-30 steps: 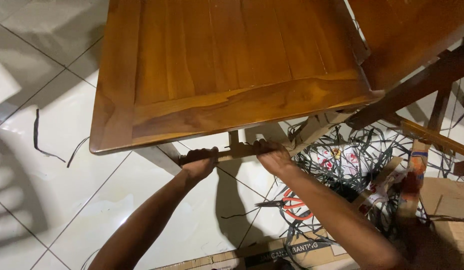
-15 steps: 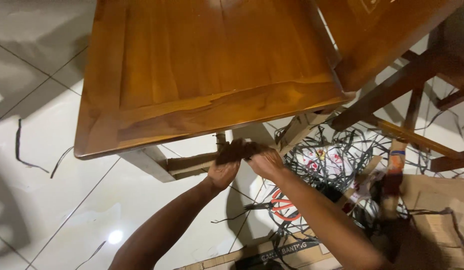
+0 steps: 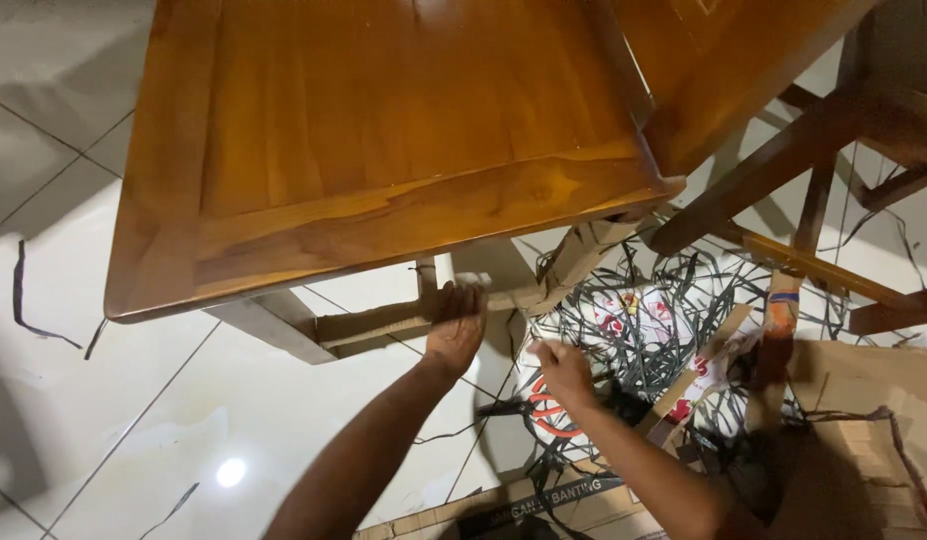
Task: The person wraps a wooden chair leg with cardboard and secures it with string.
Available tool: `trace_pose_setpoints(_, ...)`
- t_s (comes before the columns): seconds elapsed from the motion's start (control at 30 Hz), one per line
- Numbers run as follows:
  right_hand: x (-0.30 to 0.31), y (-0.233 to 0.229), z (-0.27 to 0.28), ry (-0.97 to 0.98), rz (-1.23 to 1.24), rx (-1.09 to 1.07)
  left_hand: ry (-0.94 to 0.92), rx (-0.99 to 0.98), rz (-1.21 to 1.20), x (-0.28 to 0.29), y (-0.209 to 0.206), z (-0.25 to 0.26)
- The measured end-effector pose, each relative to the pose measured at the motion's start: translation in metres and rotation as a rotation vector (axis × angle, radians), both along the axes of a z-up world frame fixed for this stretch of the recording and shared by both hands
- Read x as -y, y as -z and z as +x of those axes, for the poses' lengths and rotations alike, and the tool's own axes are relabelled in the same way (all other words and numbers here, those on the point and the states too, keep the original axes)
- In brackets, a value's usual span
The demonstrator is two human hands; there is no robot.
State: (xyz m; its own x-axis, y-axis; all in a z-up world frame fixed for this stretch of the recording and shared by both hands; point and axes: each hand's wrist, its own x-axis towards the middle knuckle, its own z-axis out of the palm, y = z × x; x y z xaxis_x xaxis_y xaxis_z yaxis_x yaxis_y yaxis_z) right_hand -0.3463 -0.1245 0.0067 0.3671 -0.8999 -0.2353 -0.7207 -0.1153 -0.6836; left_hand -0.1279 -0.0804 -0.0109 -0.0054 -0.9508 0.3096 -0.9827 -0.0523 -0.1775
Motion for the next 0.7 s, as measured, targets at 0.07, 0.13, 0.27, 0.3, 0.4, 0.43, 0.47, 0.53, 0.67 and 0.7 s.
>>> trace_pose_setpoints(0.07,-0.010,0.031,-0.010,0.100,0.369,0.063,-0.093,-0.012,-0.013,-0.007,-0.047,-0.015)
trace_pose_setpoints(0.13,-0.010,0.064,-0.022,0.049,0.490,0.000,-0.108,-0.031,-0.074,0.002,-0.039,-0.019)
trace_pose_setpoints(0.27,-0.020,0.032,-0.018,-0.009,0.745,0.031,-0.064,-0.160,-0.242,0.017,0.029,-0.020)
trace_pose_setpoints(0.3,-0.023,-0.008,-0.008,-0.004,0.750,0.027,-0.061,-0.166,-0.237,0.015,0.006,-0.022)
trace_pose_setpoints(0.4,-0.002,-0.034,0.017,0.133,0.793,0.171,-0.107,-0.097,-0.307,0.013,-0.040,-0.023)
trace_pose_setpoints(0.43,0.012,0.020,0.011,0.122,0.805,0.289,-0.124,-0.132,-0.297,0.012,-0.042,-0.024)
trace_pose_setpoints(0.47,0.022,0.074,0.005,0.108,0.813,0.409,-0.141,-0.163,-0.290,0.013,-0.044,-0.023)
trace_pose_setpoints(0.53,0.019,0.033,0.022,0.149,0.812,0.469,-0.160,-0.183,-0.295,0.012,-0.057,-0.027)
trace_pose_setpoints(0.67,0.036,0.030,0.053,0.277,0.821,0.676,-0.151,-0.243,-0.290,0.011,-0.059,-0.027)
trace_pose_setpoints(0.7,0.036,0.028,0.058,0.273,0.825,0.676,-0.154,-0.240,-0.288,0.013,-0.055,-0.028)
